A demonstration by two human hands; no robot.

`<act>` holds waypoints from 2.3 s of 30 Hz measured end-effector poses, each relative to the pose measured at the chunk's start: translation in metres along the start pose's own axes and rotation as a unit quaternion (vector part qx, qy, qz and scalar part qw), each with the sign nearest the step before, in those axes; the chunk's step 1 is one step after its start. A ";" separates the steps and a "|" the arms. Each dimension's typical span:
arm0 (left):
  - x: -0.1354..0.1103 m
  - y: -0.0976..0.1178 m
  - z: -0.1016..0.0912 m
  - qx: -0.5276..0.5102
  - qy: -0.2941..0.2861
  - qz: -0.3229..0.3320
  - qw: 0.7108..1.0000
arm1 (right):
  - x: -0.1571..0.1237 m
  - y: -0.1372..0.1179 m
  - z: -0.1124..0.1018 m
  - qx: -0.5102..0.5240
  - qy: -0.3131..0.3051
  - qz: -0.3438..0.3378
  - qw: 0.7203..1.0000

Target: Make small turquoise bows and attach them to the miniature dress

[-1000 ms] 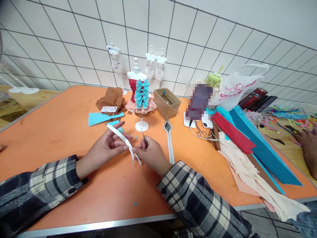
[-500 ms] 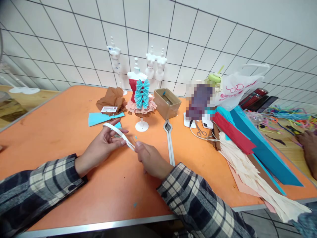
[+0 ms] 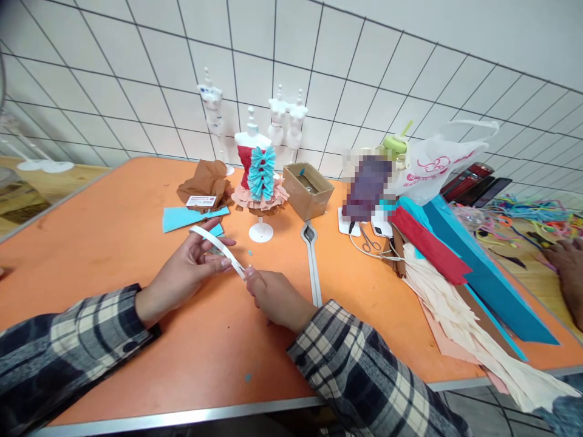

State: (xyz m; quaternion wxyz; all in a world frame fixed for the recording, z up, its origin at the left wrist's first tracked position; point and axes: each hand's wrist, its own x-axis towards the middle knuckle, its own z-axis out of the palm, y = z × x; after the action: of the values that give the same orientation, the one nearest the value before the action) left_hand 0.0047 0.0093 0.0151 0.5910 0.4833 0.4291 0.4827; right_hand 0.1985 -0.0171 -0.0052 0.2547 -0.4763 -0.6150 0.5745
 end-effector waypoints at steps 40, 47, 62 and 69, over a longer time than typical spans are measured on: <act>-0.001 -0.002 0.001 0.091 -0.008 0.029 0.995 | 0.006 -0.011 -0.007 0.059 -0.058 0.067 0.994; -0.001 -0.002 0.000 0.089 -0.013 0.031 0.995 | 0.005 -0.014 -0.008 0.067 -0.057 0.069 0.994; -0.001 -0.002 -0.001 0.089 -0.016 0.027 0.996 | 0.002 -0.017 -0.008 0.055 -0.053 0.078 0.994; 0.001 -0.004 -0.002 0.103 -0.020 0.022 0.994 | 0.005 -0.011 -0.006 0.018 -0.034 0.081 0.996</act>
State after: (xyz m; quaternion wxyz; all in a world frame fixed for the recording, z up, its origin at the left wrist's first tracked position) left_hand 0.0034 0.0107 0.0108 0.5354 0.5607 0.4539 0.4392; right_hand 0.1981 -0.0084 0.0052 0.1950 -0.4998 -0.5724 0.6201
